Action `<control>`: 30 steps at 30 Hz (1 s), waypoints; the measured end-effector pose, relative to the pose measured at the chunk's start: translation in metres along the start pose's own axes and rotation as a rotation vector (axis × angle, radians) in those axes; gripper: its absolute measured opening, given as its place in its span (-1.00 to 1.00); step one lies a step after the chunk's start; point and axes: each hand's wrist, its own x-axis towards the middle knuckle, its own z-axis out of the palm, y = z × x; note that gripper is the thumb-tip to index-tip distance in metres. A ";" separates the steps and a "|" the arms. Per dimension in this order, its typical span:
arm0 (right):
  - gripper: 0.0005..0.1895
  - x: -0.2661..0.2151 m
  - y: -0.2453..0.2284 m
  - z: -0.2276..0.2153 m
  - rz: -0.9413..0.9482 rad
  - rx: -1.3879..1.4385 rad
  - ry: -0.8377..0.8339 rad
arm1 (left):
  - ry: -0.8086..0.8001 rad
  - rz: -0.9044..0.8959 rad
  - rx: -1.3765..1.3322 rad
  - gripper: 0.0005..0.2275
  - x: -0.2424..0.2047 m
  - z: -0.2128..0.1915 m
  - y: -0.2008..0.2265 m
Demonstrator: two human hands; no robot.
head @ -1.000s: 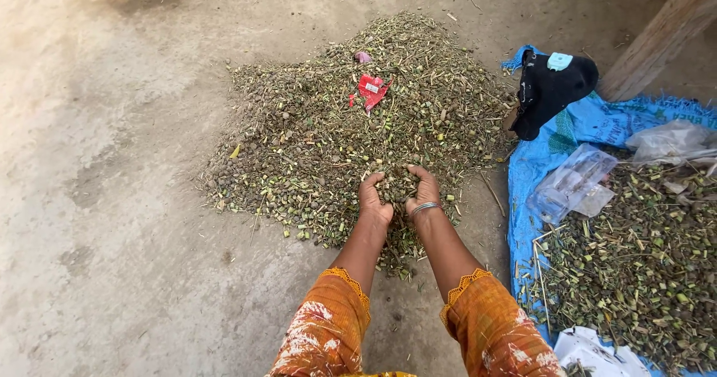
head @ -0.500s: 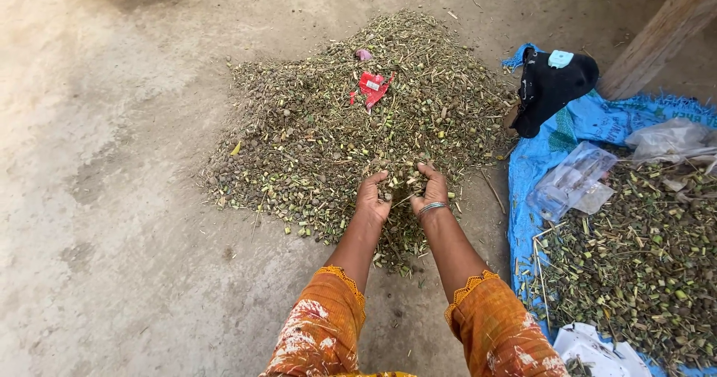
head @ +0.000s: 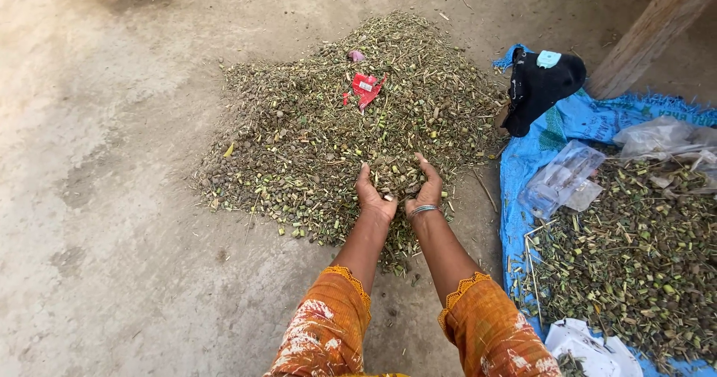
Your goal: Sorting and cleaning a large pile of dried plant material on the ground.
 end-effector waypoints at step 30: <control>-0.18 -0.021 -0.055 0.012 -0.161 0.070 -0.141 | -0.258 -0.016 -0.029 -0.69 0.028 0.025 -0.049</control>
